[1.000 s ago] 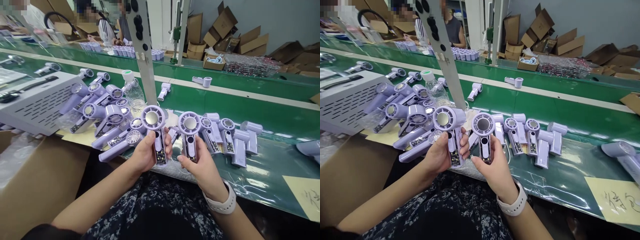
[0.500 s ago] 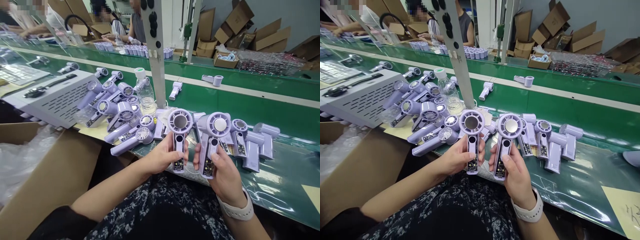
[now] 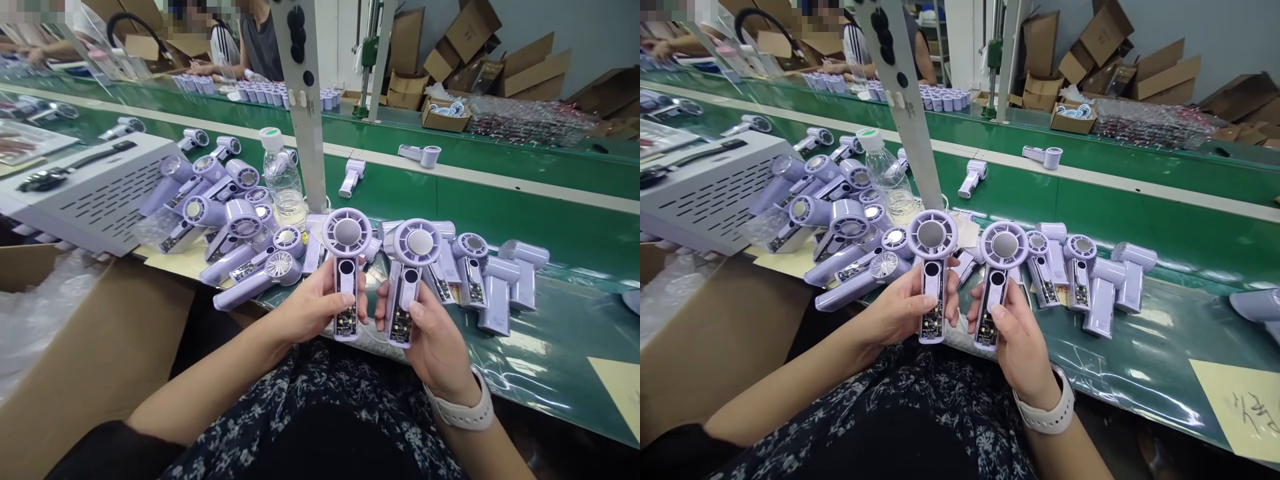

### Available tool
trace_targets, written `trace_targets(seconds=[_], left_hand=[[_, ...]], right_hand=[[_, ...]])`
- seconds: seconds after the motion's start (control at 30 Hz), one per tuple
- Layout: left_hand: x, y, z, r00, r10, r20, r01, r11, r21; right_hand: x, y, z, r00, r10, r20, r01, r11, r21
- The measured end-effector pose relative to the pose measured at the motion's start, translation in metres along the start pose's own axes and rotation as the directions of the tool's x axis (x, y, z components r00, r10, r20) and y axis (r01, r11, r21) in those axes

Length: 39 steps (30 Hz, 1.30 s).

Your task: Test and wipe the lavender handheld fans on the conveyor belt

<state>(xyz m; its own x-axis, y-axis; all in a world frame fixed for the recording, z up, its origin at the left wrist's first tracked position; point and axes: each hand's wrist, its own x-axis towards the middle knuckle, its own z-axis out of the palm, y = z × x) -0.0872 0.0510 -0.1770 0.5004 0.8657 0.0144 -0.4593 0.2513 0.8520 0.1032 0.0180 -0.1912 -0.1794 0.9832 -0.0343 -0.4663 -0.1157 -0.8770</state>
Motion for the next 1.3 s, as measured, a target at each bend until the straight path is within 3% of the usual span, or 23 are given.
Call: trace_targets(seconds=[0.3,0.5,0.63,0.73,0.87,1.3], left_hand=[[-0.002,-0.002,0.003,1.0,0.001,-0.008,-0.001,1.0,-0.025],[0.007,-0.009,-0.001,0.986,0.007,-0.166,-0.012,1.0,-0.027],[0.004,-0.006,0.001,0.998,-0.003,-0.067,0.003,1.0,0.013],[0.003,-0.002,0.003,0.997,0.045,-0.057,-0.04,0.996,0.081],[0.005,0.0,0.002,0.998,0.063,-0.029,-0.06,0.994,0.086],[0.004,0.001,0.001,0.997,0.042,-0.067,-0.035,0.995,0.093]], right_hand=[[-0.001,-0.002,-0.004,1.0,-0.013,0.029,0.014,1.0,-0.009],[-0.001,0.007,-0.006,0.999,0.009,-0.046,-0.01,1.0,-0.009],[-0.004,0.009,-0.009,0.999,0.04,0.036,-0.039,0.999,-0.026],[-0.003,0.006,-0.008,1.0,-0.008,0.018,0.009,0.998,-0.061],[0.001,0.002,-0.005,1.0,0.03,0.001,-0.03,0.999,-0.018],[0.001,0.0,-0.004,1.0,0.019,0.007,-0.019,1.0,-0.018]])
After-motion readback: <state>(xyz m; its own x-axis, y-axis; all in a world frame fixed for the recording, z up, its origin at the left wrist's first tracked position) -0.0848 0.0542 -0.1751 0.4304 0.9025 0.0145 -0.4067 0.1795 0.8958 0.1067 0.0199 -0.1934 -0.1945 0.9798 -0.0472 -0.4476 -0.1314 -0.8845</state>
